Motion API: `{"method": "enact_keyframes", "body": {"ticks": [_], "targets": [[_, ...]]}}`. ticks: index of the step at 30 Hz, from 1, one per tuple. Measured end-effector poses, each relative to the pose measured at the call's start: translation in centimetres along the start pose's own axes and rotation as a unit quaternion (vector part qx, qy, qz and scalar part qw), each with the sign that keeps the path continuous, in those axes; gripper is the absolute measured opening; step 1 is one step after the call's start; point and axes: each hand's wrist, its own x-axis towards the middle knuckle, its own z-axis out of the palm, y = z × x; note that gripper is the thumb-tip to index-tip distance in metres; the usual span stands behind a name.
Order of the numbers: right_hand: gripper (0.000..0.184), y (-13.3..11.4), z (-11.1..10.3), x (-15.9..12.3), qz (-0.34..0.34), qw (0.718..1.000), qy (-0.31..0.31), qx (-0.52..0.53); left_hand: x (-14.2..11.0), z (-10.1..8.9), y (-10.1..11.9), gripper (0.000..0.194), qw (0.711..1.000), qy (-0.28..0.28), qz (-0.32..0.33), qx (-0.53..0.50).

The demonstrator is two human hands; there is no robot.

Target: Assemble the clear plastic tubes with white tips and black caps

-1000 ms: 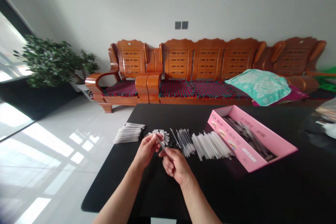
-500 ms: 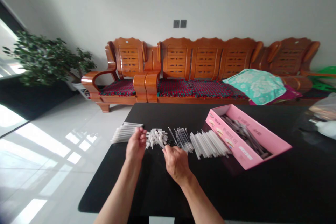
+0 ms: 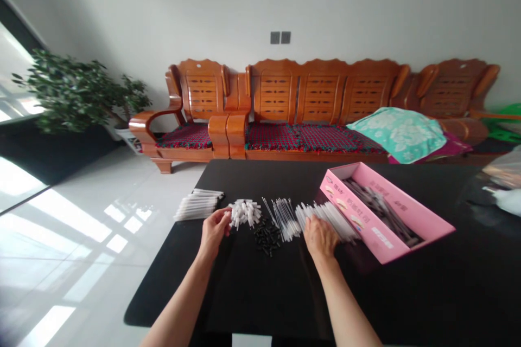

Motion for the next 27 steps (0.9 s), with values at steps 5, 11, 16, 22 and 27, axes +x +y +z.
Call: {"method": "enact_keyframes", "body": {"ticks": [5,11,16,22,27], "targets": [[0.043,0.0,-0.3,0.0,-0.009,0.998,0.066,0.015,0.3,-0.5,-1.3,0.033,0.989,0.005,0.011,0.145],[0.037,-2.4,-0.5,-2.3,-0.025,0.983,0.136,0.12,1.2,0.4,-1.8,0.025,0.967,0.015,0.077,0.244],[0.033,-3.3,0.2,-3.5,-0.036,0.978,0.138,0.151,1.4,1.5,-1.2,0.033,0.964,0.021,0.11,0.242],[0.031,-2.9,0.6,-3.4,-0.049,0.977,0.132,0.159,0.6,1.4,-1.5,0.035,0.967,0.036,0.121,0.221],[0.031,-2.9,0.7,-3.5,-0.054,0.978,0.131,0.156,0.8,-0.8,-1.3,0.021,0.953,0.088,0.163,0.238]]}}
